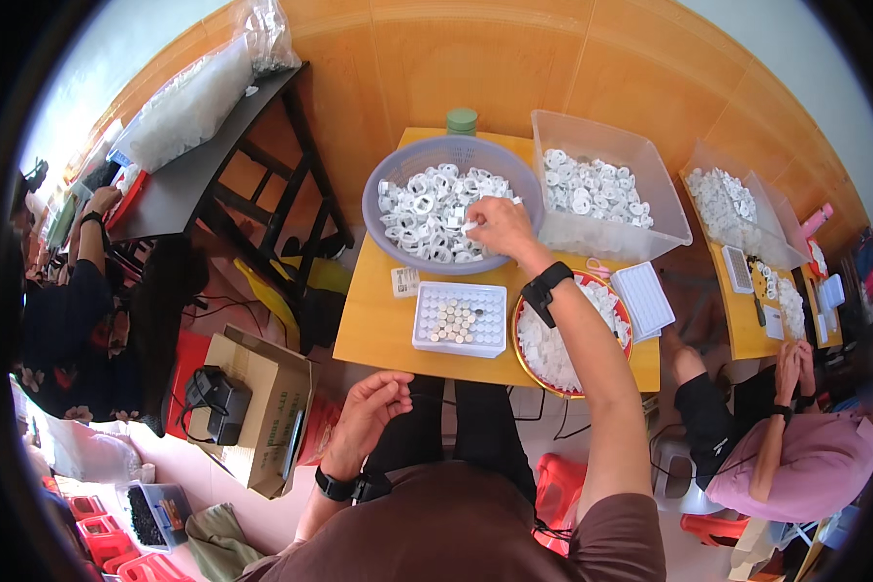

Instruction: Assembling small white plastic components and placing them into a partitioned tray.

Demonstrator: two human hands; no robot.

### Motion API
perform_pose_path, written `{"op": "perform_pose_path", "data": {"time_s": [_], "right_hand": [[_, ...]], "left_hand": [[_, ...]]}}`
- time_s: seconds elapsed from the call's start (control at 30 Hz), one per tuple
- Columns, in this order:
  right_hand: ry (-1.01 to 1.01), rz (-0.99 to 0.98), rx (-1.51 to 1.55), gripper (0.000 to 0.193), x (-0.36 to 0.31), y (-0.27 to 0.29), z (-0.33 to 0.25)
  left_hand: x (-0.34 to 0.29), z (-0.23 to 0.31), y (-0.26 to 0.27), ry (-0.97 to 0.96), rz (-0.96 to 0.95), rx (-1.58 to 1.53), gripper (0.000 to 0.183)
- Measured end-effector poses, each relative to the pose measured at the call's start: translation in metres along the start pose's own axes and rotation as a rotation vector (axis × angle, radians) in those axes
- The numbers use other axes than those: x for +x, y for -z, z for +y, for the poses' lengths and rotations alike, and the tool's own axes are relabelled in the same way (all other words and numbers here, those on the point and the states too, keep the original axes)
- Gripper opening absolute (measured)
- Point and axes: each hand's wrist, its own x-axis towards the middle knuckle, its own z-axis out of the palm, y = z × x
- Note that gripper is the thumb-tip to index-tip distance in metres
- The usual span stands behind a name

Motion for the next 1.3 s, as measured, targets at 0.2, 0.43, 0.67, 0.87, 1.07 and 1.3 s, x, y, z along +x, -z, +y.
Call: {"op": "perform_pose_path", "data": {"time_s": [0.2, 0.43, 0.67, 0.87, 1.07, 1.3], "right_hand": [[-0.053, -0.015, 0.1, 0.022, -0.004, 0.002, 0.006], [-0.067, 0.18, 0.412, 0.019, -0.018, 0.02, -0.019], [-0.324, -0.395, 1.896, 0.023, -0.106, 0.012, -0.091], [-0.548, -0.47, 1.961, 0.023, -0.155, -0.014, -0.12], [-0.607, -0.444, 1.933, 0.022, -0.171, -0.036, -0.121], [-0.389, 0.109, 1.099, 0.02, -0.187, -0.042, -0.151]], "left_hand": [[0.001, -0.002, -0.007, 0.028, 0.002, 0.021, 0.02], [-0.002, -0.002, -0.005, 0.002, 0.018, 0.033, 0.02], [0.005, 0.01, -0.008, -0.109, 0.025, 0.026, 0.024], [0.014, 0.021, -0.042, -0.272, 0.053, 0.166, 0.022], [0.017, 0.007, -0.039, -0.424, 0.069, 0.257, 0.012], [0.015, 0.003, -0.024, -0.365, 0.167, 0.359, 0.01]]}}
